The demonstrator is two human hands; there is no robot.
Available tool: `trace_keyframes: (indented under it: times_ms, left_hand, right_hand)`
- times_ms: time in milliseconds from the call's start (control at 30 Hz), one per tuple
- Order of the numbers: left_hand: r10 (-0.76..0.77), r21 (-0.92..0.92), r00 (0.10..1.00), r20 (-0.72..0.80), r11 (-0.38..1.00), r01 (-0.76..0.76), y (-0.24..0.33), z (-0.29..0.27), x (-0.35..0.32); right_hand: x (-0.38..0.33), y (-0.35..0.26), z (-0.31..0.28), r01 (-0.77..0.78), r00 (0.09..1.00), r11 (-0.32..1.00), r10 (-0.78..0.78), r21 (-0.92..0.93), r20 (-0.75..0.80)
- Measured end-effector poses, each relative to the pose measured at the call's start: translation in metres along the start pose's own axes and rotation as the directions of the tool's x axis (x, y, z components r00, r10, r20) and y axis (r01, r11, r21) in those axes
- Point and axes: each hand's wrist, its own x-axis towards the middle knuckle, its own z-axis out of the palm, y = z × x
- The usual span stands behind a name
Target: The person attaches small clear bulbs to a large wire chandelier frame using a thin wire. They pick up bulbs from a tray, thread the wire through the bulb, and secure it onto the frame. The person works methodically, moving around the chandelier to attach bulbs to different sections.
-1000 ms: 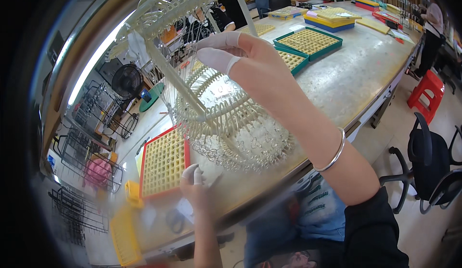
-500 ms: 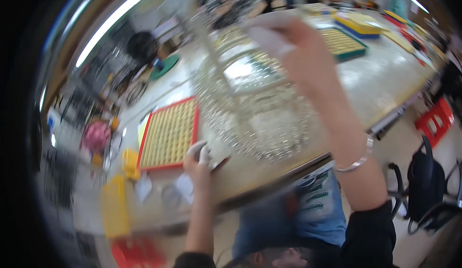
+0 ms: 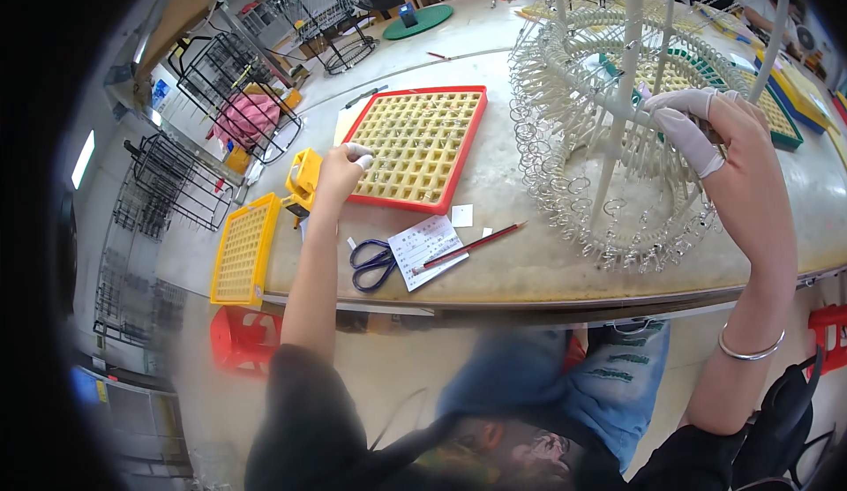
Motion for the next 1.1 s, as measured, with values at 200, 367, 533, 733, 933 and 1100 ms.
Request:
trace_keyframes:
  times_ms: [200, 367, 533, 733, 933, 1100]
  left_hand:
    - [-0.069, 0.236, 0.985, 0.160, 0.971, 0.029, -0.012, 0.009, 0.008]
    - [0.058, 0.194, 0.988, 0.146, 0.977, -0.086, -0.011, 0.016, -0.002]
    - [0.067, 0.063, 0.997, 0.044, 0.996, -0.070, -0.015, -0.002, -0.011]
    - [0.145, -0.407, 0.985, -0.091, 0.898, -0.170, 0.082, -0.058, -0.021]
    - [0.251, -0.837, 0.923, -0.293, 0.399, -0.375, 0.185, -0.087, -0.070]
    - [0.419, -0.964, 0.905, 0.070, 0.263, -0.047, 0.226, -0.086, -0.127]
  right_hand:
    - [-0.003, 0.004, 0.004, -0.100, 0.995, 0.984, 0.101, 0.148, -0.001]
    - [-0.005, 0.002, 0.005, -0.111, 0.992, 0.978, 0.118, 0.176, -0.032]
    - [-0.002, -0.006, 0.007, -0.101, 0.992, 0.988, 0.109, 0.118, -0.065]
    - [-0.006, -0.013, 0.003, -0.086, 0.982, 0.994, 0.095, 0.061, -0.163]
    - [-0.045, -0.034, -0.002, -0.017, 0.718, 0.956, 0.216, 0.294, -0.661]
    - [-0.087, -0.074, 0.000, 0.031, 0.935, 0.782, 0.197, 0.623, -0.295]
